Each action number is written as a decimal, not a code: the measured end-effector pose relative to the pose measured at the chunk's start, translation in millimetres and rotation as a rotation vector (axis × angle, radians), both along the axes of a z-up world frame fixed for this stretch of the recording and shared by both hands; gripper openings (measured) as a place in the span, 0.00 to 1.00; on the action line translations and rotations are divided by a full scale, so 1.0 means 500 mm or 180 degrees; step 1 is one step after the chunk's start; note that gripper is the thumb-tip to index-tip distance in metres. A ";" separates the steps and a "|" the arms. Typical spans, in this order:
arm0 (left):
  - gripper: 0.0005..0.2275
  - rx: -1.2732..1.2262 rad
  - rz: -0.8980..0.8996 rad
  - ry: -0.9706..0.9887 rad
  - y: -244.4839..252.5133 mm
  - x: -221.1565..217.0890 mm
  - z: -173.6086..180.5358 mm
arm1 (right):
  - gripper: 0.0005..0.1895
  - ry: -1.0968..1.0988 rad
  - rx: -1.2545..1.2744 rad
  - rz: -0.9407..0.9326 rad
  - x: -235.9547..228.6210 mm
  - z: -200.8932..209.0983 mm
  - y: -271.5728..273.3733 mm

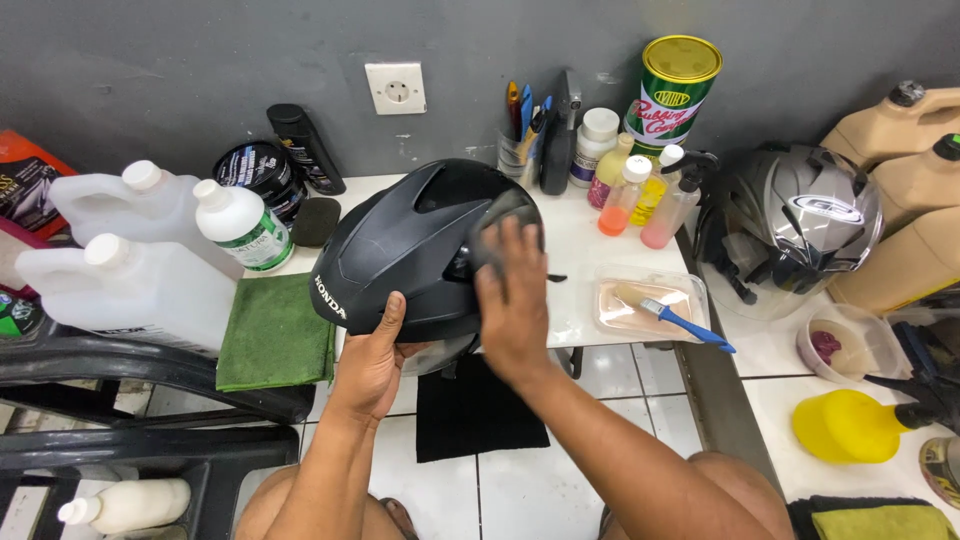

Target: The person wipes a black motorcycle helmet with a dark cloth, rubbing the surface in circular motions. The person rotates the helmet to clean different sides and continues wiping until the end of the clip.

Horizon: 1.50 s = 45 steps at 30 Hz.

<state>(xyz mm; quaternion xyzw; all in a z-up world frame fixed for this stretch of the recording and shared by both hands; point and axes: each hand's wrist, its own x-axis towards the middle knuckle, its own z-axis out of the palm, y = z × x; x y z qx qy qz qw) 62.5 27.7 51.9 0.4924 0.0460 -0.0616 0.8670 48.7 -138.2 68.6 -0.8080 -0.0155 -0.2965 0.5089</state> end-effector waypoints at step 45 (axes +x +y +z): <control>0.27 0.2067 0.1118 0.0393 0.028 0.158 0.124 | 0.09 -0.0337 -0.1308 0.0080 0.064 0.058 -0.126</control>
